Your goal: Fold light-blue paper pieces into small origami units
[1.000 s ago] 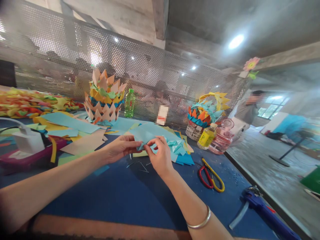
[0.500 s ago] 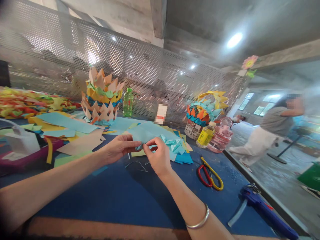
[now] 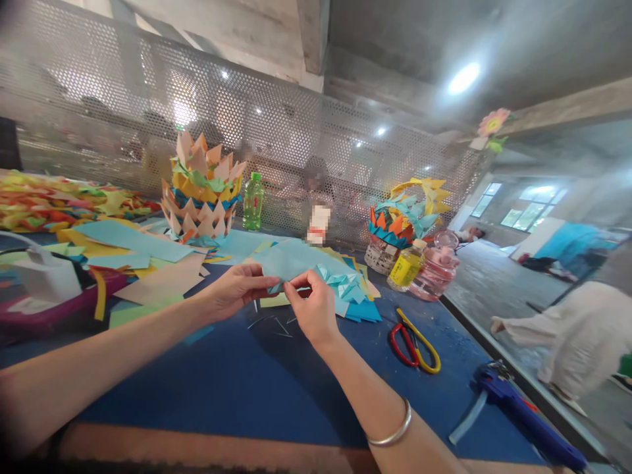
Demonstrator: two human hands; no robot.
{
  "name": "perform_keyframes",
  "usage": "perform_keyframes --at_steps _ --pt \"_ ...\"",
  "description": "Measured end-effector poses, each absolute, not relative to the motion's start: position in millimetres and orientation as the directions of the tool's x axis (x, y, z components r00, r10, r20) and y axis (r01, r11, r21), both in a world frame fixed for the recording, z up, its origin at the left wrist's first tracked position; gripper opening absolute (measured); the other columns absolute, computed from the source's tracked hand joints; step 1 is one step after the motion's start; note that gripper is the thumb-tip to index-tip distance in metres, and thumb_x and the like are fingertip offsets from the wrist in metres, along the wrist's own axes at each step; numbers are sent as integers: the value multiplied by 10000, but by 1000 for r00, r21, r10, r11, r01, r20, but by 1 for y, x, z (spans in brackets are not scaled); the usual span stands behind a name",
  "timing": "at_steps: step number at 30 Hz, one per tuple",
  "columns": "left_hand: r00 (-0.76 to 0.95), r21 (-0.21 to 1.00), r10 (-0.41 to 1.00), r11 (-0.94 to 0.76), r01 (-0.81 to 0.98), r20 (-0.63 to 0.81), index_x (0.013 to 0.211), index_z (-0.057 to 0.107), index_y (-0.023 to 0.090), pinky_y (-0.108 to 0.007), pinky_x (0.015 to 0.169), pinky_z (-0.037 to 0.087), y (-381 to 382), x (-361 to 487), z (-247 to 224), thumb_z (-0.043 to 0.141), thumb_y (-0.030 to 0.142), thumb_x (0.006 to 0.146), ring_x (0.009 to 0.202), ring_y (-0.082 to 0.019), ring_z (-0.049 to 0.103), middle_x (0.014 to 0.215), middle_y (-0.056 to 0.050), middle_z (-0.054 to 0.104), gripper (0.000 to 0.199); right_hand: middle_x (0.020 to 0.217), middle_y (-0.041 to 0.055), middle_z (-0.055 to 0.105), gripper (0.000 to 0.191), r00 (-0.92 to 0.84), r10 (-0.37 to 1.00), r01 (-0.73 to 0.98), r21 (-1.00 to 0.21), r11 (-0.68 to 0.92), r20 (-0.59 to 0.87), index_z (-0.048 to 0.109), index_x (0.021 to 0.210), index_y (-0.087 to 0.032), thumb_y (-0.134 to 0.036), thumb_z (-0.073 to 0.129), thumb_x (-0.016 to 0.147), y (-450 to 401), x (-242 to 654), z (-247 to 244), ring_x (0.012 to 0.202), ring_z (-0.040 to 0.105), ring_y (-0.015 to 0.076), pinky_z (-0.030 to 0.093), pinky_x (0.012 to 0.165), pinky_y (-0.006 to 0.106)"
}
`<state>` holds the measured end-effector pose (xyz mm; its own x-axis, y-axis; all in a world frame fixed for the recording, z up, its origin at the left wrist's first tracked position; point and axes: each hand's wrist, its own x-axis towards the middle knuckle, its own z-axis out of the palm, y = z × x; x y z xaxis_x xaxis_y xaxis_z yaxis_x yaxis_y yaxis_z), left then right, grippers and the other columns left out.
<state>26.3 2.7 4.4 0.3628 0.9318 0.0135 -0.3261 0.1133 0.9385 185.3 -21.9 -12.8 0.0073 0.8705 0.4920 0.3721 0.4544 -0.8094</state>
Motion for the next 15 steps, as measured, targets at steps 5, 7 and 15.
perform_keyframes --at_steps 5,7,15 --pt "347 944 937 77 -322 42 674 683 128 -247 711 501 2 27 5 778 184 548 640 -110 610 671 -8 678 167 629 -50 521 229 38 862 307 -827 472 506 486 843 -193 -330 623 722 -21 183 -14 536 509 94 421 518 219" --pt "346 948 936 58 -314 58 708 691 125 -257 726 498 2 26 5 776 198 554 666 -122 617 708 -24 689 190 589 -78 491 353 58 865 249 -847 470 498 423 954 -205 -330 642 706 -20 182 -14 518 505 98 426 513 222" --pt "344 957 934 7 -290 98 751 693 120 -253 733 487 9 23 0 767 232 581 661 -115 611 745 -41 696 217 575 -86 533 450 56 896 91 -896 435 441 373 1022 -211 -297 663 689 -20 185 -9 532 582 119 504 587 272"
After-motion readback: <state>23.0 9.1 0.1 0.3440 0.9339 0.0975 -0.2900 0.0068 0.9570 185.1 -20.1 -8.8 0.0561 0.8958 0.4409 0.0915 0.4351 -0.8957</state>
